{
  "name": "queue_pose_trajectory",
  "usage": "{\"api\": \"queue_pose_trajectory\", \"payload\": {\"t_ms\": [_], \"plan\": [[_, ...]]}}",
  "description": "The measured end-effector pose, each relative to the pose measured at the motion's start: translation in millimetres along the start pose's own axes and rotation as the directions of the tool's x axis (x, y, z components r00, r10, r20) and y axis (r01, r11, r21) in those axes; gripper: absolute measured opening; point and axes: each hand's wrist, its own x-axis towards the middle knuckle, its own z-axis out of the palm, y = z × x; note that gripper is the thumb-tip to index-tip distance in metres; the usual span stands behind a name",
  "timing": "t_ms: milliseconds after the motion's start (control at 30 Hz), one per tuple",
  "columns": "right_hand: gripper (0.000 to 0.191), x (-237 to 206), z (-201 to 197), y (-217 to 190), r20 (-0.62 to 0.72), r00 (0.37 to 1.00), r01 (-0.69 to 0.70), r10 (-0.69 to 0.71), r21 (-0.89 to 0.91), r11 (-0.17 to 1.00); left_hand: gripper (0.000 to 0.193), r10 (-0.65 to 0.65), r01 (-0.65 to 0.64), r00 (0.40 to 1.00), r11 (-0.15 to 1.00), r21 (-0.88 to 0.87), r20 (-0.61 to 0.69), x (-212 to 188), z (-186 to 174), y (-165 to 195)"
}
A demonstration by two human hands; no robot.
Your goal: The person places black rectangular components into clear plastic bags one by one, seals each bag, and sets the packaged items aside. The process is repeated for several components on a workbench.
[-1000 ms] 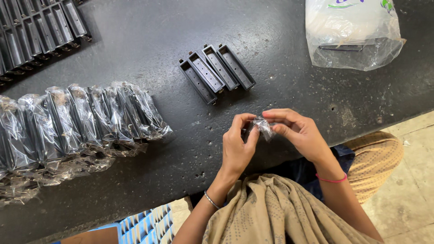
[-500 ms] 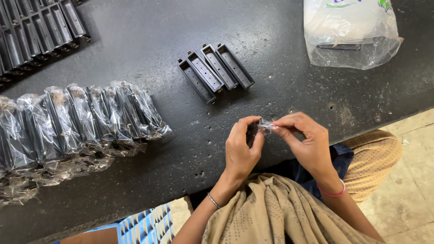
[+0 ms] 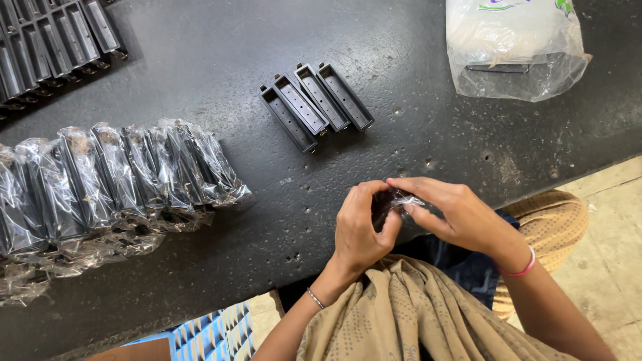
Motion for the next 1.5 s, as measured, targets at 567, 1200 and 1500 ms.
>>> {"api": "queue_pose_trajectory", "payload": {"t_ms": [567, 1200, 1500], "plan": [[0.042, 1, 2, 14, 0.058, 0.998, -0.032, 0.030, 0.025, 0.999, 0.048, 0.203, -0.204, 0.979, 0.979, -0.006, -0.032, -11, 0, -12], [0.029, 0, 27, 28, -0.056, 0.998, 0.021, -0.013, 0.151, 0.988, 0.031, 0.203, -0.203, 0.979, 0.978, -0.042, -0.002, -14, -12, -28], [0.027, 5, 2, 41, 0.162, 0.985, -0.131, 0.062, 0.460, 0.878, 0.036, 0.203, -0.202, 0.979, 0.979, -0.019, 0.020, -13, -11, -27]]}}
